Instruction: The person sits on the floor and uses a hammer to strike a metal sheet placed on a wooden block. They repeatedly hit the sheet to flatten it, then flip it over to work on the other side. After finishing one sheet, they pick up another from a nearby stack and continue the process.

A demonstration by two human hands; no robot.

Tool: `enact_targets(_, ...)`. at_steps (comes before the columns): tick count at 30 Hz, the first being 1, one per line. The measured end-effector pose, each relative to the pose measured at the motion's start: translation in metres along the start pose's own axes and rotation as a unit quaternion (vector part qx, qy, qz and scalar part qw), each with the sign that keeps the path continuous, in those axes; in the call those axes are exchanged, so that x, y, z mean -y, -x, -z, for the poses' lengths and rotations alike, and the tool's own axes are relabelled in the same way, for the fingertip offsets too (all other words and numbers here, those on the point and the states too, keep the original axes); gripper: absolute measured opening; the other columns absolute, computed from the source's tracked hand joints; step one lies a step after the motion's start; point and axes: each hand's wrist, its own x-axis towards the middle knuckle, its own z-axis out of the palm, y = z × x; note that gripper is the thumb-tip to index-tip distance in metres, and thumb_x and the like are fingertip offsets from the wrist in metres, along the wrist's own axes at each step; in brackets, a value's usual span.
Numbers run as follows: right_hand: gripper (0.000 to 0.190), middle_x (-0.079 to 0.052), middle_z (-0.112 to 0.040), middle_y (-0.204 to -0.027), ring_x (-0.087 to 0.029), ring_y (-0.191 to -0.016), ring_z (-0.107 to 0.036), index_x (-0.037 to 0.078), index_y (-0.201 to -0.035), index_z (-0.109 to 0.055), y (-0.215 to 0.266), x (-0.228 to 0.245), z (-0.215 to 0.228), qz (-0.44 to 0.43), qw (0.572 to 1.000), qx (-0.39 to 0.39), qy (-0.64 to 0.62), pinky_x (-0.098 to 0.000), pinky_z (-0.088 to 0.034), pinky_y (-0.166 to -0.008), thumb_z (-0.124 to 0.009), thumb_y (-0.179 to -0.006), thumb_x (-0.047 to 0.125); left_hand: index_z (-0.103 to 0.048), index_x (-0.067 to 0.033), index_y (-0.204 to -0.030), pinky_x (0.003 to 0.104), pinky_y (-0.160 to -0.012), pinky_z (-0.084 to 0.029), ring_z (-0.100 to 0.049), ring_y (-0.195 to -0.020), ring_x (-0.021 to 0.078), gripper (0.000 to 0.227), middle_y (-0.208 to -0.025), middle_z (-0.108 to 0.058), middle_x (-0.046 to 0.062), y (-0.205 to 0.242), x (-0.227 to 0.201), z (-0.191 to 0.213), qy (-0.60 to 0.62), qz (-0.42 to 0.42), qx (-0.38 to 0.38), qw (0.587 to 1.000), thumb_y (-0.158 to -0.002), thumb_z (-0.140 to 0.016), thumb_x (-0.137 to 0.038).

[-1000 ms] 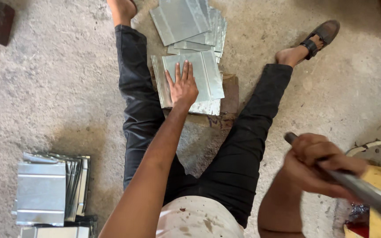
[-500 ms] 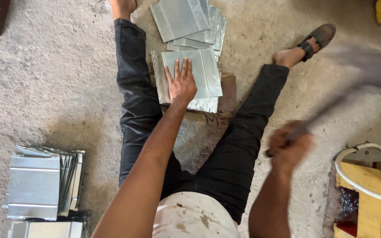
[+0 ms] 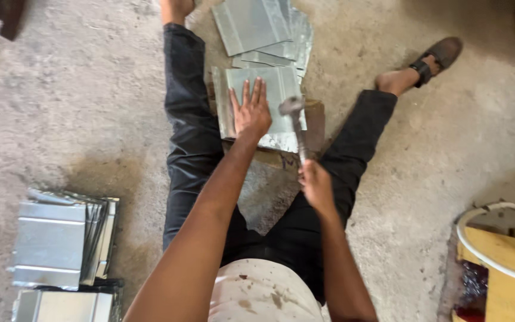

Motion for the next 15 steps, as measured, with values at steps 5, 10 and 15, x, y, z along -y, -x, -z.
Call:
enact_targets(5,0.061,-0.003,-0.049,-0.064,-0.008,-0.047,-0.04,0.004,-0.094,-0.06,0.035,0.123,0.055,0.161,0.979,-0.071,-0.099,-0.0245,-0.027,-0.04,-0.05,-0.106,0.063,-0.019,-0.0143,-0.164,0.063,-0.123,0.001,-0.012,-0.158,0.0252,0.063,-0.172,-0.016,-0.003,0.015,-0.003,0.001,-0.016,-0.006,0.016,1.0,-0.105,-0.037,-0.027)
enact_targets(10,0.063,-0.003,-0.033,-0.049,-0.008,-0.037,-0.026,0.012,-0.101,-0.039,0.049,0.168,0.065,0.404,0.862,-0.189,-0.24,-0.027,-0.023,-0.035,-0.037,-0.099,0.076,-0.021,-0.0138,-0.164,0.064,-0.125,0.001,-0.013,-0.159,0.0255,0.061,-0.173,-0.017,-0.001,0.03,0.0,0.002,0.005,-0.021,0.006,1.0,-0.107,-0.037,-0.028)
enact_targets(15,0.048,-0.001,-0.046,-0.061,-0.013,-0.053,-0.043,0.01,-0.096,-0.05,0.007,0.031,0.0,0.323,0.927,-0.188,0.014,-0.0297,-0.036,-0.049,-0.044,-0.106,0.056,-0.021,-0.0129,-0.164,0.064,-0.124,0.002,-0.012,-0.159,0.0259,0.062,-0.172,-0.017,-0.001,0.031,0.002,-0.002,0.003,-0.018,0.013,1.0,-0.107,-0.038,-0.028)
